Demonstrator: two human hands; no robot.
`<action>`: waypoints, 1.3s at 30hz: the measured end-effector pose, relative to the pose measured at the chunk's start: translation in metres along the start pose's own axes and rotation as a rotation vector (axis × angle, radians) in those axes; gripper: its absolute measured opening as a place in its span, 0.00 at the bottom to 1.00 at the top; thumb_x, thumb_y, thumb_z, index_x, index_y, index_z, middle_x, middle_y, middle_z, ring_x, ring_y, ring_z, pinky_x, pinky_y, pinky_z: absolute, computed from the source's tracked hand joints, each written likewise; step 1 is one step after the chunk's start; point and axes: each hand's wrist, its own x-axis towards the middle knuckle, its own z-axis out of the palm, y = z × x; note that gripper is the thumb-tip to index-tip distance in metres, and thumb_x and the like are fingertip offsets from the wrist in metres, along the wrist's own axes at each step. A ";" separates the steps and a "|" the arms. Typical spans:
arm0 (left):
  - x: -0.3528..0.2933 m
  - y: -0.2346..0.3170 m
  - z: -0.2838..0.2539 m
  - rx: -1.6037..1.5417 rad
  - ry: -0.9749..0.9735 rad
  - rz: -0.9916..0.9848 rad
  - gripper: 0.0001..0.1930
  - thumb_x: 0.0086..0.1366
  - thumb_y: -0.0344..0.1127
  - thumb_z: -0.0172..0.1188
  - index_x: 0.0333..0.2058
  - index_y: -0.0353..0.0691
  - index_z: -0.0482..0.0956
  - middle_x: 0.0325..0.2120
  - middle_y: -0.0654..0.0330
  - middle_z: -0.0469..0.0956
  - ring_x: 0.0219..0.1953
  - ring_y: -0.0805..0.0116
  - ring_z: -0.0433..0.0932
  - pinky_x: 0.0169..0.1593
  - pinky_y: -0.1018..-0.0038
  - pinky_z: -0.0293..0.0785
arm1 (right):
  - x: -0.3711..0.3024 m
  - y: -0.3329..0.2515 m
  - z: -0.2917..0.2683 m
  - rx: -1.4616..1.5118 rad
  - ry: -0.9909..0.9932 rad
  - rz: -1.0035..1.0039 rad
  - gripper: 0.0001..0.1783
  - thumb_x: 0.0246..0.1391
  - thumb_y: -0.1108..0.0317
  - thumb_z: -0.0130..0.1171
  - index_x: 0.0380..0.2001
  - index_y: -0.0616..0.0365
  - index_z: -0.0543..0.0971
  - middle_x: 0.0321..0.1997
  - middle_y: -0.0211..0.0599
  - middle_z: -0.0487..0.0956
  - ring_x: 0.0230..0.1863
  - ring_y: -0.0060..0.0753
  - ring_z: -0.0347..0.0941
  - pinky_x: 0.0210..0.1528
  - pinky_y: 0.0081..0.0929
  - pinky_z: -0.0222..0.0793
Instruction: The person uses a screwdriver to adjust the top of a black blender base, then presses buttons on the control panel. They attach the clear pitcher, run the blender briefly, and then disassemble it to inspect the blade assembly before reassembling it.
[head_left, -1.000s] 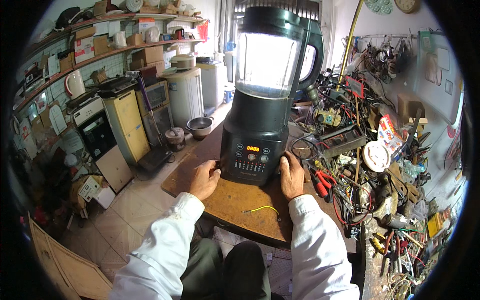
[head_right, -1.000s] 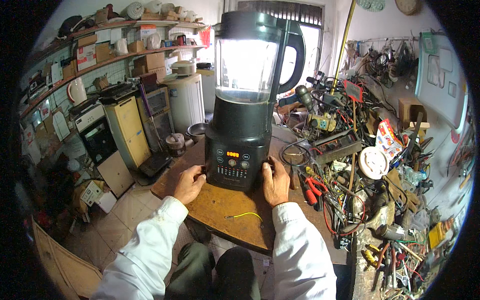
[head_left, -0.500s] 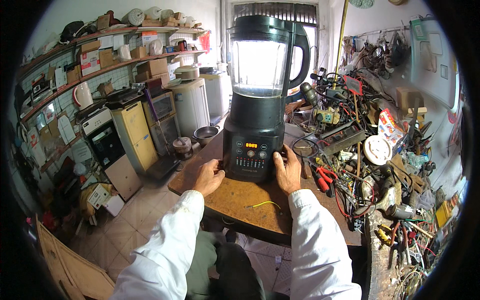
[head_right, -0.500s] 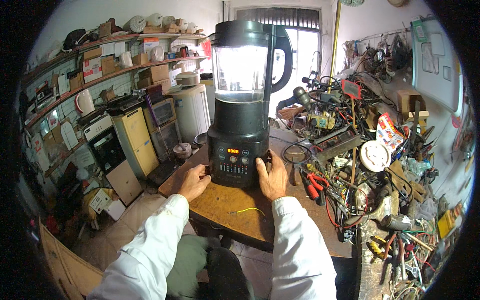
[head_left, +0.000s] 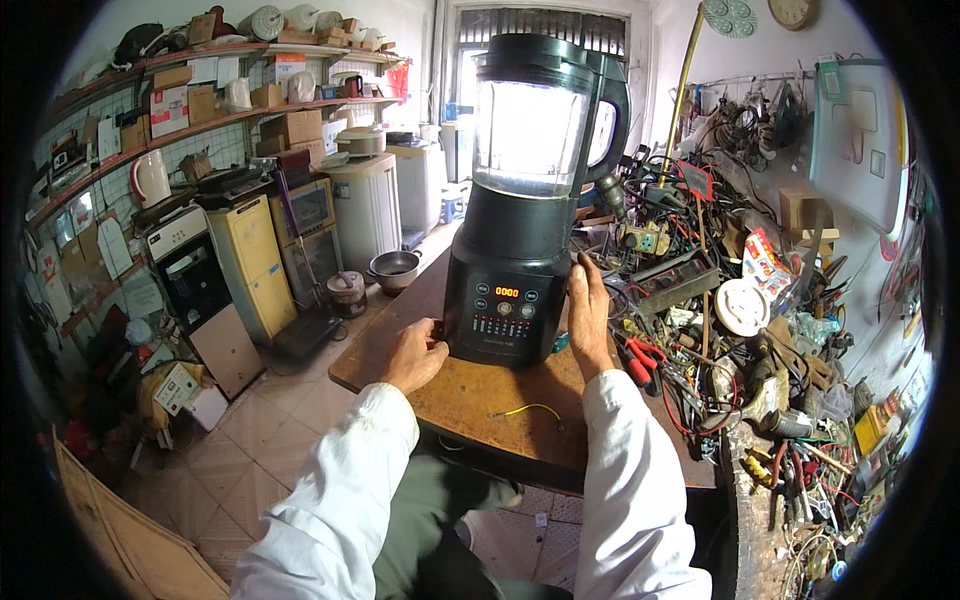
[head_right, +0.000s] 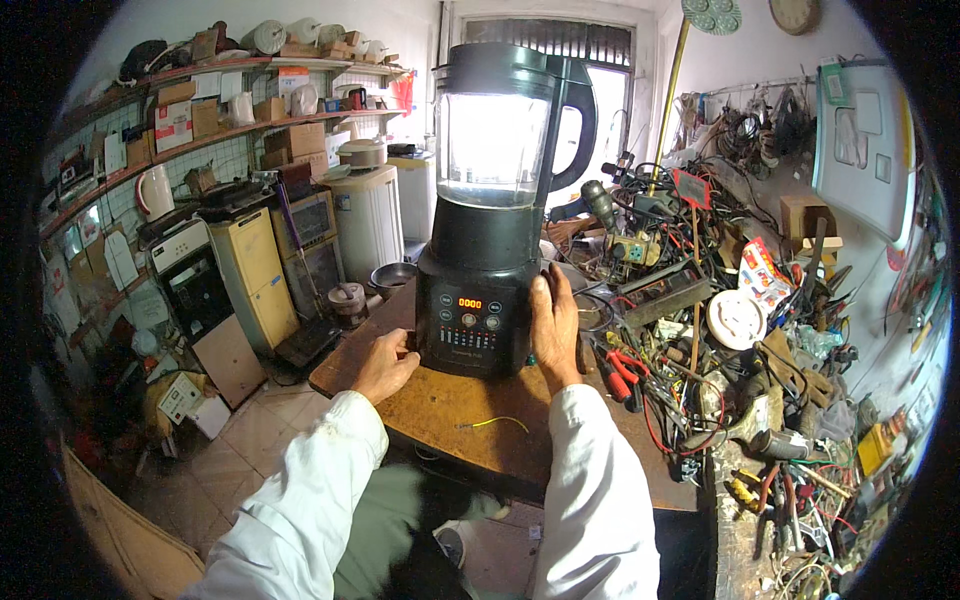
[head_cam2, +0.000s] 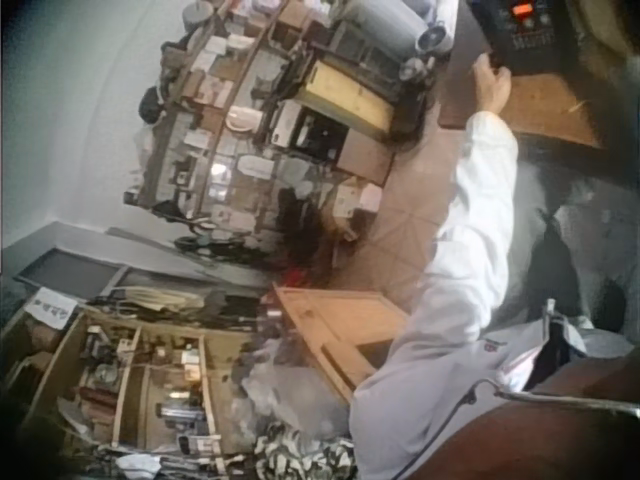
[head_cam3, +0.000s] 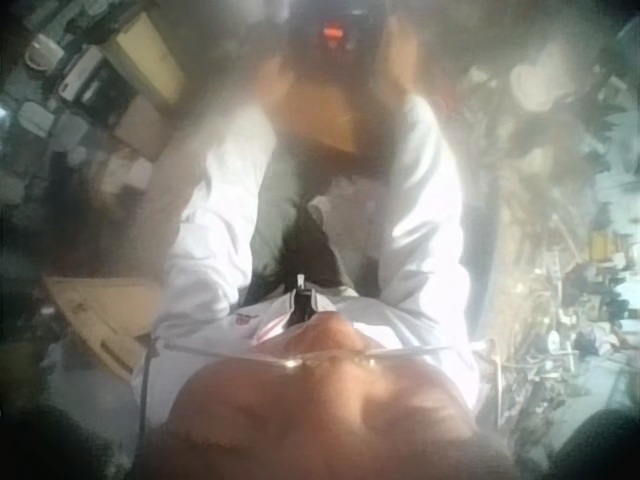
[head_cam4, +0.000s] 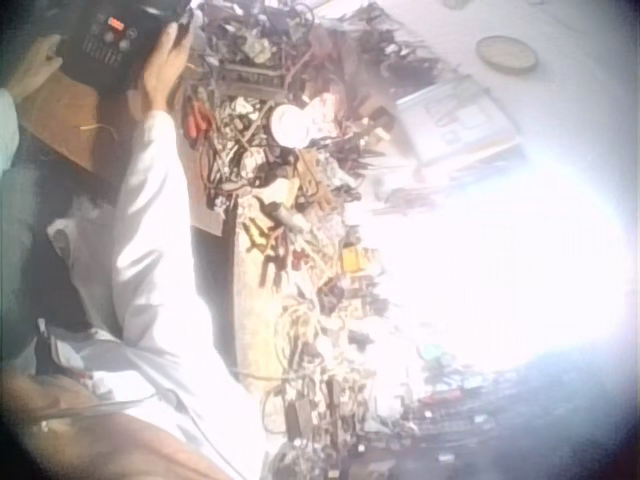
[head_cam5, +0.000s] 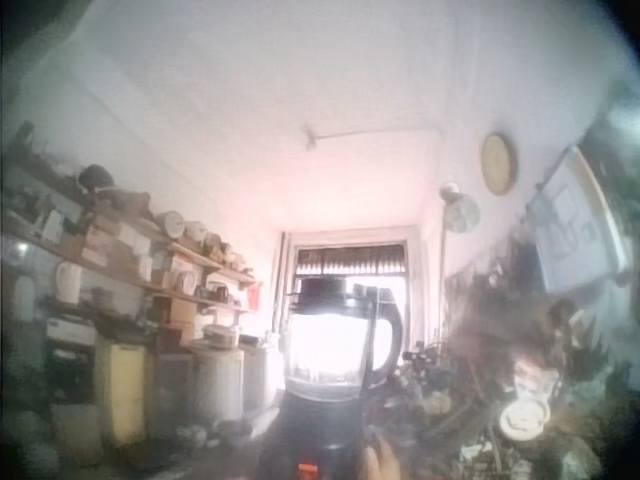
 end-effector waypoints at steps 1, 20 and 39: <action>-0.001 -0.004 -0.001 0.007 0.001 0.005 0.16 0.61 0.29 0.59 0.47 0.30 0.80 0.40 0.44 0.85 0.44 0.51 0.85 0.49 0.63 0.78 | -0.008 -0.003 0.006 0.067 -0.028 0.013 0.41 0.69 0.47 0.52 0.70 0.72 0.60 0.71 0.63 0.67 0.72 0.51 0.64 0.73 0.38 0.57; -0.019 0.001 -0.009 0.055 0.000 0.161 0.24 0.60 0.28 0.66 0.54 0.24 0.73 0.37 0.44 0.78 0.38 0.48 0.80 0.44 0.60 0.77 | -0.033 0.000 0.009 0.019 -0.197 0.094 0.57 0.49 0.58 0.72 0.76 0.61 0.51 0.72 0.51 0.62 0.71 0.46 0.62 0.73 0.43 0.57; -0.020 0.011 -0.007 0.110 0.010 0.135 0.24 0.59 0.30 0.67 0.53 0.27 0.74 0.39 0.44 0.79 0.38 0.51 0.82 0.43 0.61 0.78 | -0.034 -0.009 0.015 0.051 -0.159 0.139 0.55 0.49 0.59 0.72 0.74 0.63 0.54 0.69 0.51 0.68 0.67 0.44 0.68 0.70 0.41 0.62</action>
